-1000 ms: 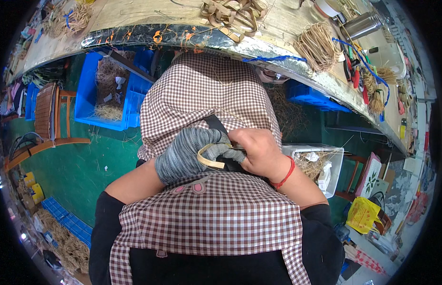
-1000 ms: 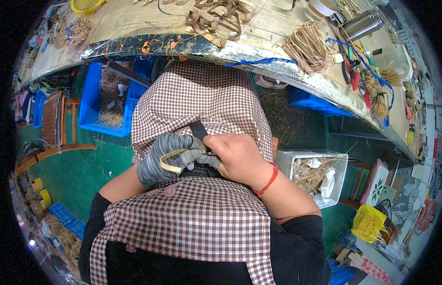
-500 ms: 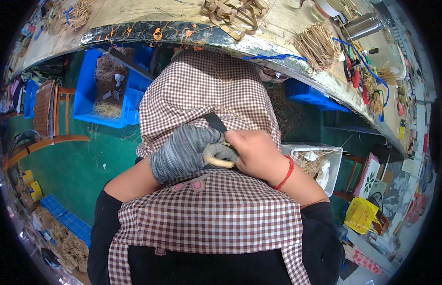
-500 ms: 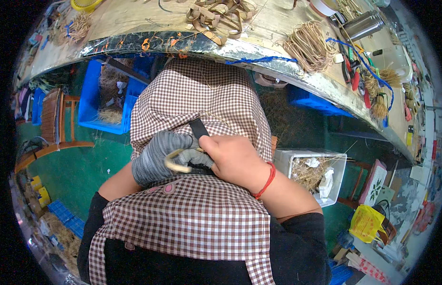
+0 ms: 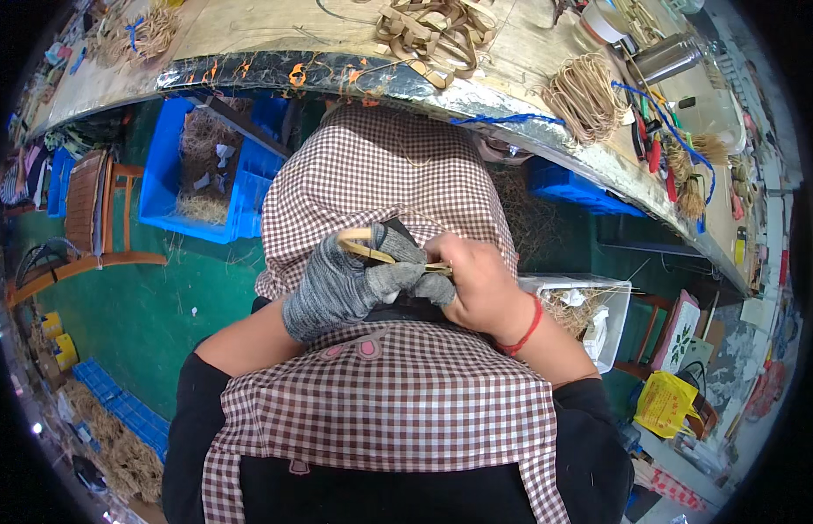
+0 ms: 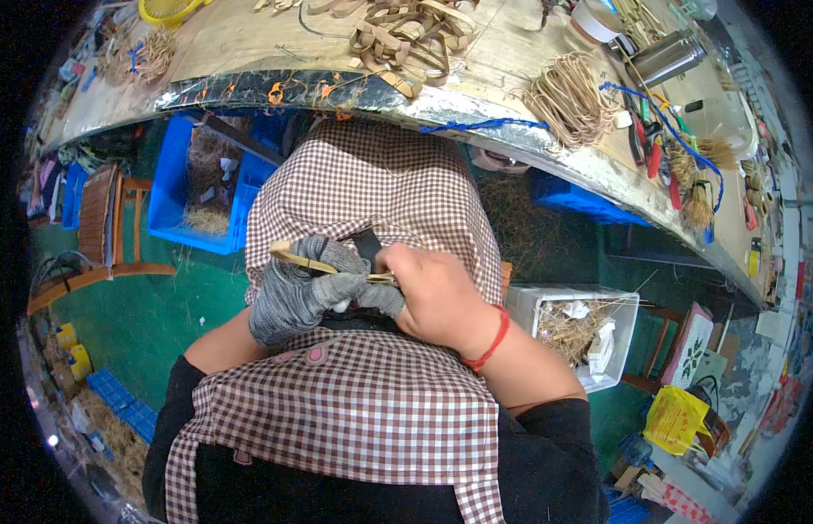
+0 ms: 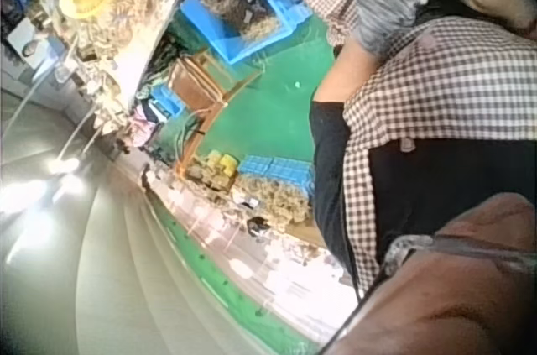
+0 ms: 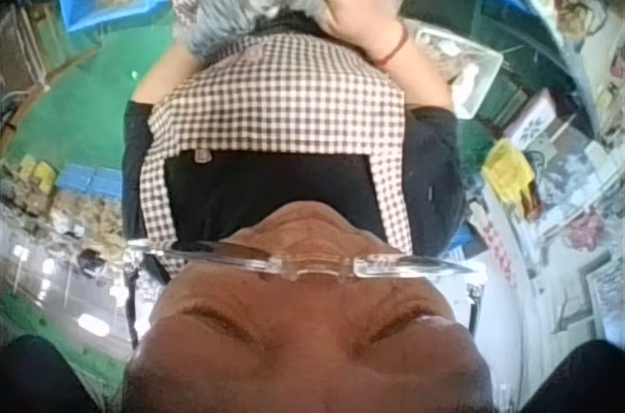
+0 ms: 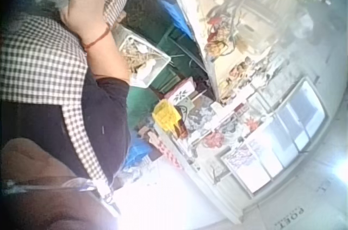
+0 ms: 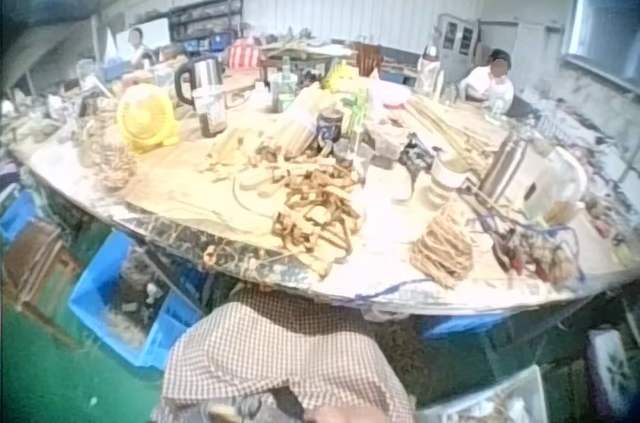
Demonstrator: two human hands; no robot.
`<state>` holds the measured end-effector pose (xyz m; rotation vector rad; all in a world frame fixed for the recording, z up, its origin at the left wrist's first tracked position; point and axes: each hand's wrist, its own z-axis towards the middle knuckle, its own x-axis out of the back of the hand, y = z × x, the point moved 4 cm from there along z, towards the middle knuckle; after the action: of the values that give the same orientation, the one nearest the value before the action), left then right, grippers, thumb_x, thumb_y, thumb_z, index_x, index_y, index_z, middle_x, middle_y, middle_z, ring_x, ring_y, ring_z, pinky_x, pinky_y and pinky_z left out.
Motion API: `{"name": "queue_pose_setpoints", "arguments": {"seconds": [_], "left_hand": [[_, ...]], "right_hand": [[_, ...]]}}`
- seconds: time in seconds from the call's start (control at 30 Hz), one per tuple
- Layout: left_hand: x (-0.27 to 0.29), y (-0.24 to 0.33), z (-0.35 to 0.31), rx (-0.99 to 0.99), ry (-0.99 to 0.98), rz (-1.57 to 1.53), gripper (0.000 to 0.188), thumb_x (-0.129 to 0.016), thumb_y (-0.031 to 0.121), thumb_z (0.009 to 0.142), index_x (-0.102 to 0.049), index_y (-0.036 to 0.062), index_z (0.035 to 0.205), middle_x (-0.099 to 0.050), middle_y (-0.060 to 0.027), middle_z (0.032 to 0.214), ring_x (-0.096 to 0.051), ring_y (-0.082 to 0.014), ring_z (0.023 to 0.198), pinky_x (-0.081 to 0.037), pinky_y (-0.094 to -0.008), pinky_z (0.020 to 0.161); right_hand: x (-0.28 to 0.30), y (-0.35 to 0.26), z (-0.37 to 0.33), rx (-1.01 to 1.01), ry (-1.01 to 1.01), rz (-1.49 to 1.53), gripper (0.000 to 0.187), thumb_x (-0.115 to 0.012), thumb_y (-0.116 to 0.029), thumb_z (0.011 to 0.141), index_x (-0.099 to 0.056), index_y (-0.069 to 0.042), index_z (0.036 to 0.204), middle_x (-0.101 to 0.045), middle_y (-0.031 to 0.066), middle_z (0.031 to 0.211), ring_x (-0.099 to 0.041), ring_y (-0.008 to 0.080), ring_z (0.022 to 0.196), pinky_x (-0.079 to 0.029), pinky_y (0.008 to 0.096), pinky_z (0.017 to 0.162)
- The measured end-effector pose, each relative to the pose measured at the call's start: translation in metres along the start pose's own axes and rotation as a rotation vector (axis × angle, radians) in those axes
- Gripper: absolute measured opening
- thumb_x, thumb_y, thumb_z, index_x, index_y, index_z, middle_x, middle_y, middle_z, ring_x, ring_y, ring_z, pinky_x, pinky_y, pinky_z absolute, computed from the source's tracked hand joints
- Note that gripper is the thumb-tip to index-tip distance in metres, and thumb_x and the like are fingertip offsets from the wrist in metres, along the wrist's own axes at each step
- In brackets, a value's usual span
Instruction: The person is wrapping and tying bamboo or straw strips around a wooden base to create a decorative item.
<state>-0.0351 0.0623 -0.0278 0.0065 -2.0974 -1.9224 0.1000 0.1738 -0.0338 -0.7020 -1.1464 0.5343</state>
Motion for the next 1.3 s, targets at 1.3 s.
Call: {"name": "queue_pose_setpoints", "arguments": {"seconds": [1.3], "left_hand": [[0.006, -0.033, 0.007, 0.232, 0.289, -0.414, 0.021, -0.063, 0.015, 0.093, -0.068, 0.0024, 0.109, -0.069, -0.0071, 0.097, -0.065, -0.0107, 0.084, -0.054, -0.0254, 0.072]], "right_hand": [[-0.024, 0.007, -0.005, -0.102, -0.204, 0.534, 0.03, -0.071, -0.032, 0.086, -0.06, -0.005, 0.079, -0.059, 0.0115, 0.066, -0.061, 0.0255, 0.059, -0.045, 0.0348, 0.053]]}}
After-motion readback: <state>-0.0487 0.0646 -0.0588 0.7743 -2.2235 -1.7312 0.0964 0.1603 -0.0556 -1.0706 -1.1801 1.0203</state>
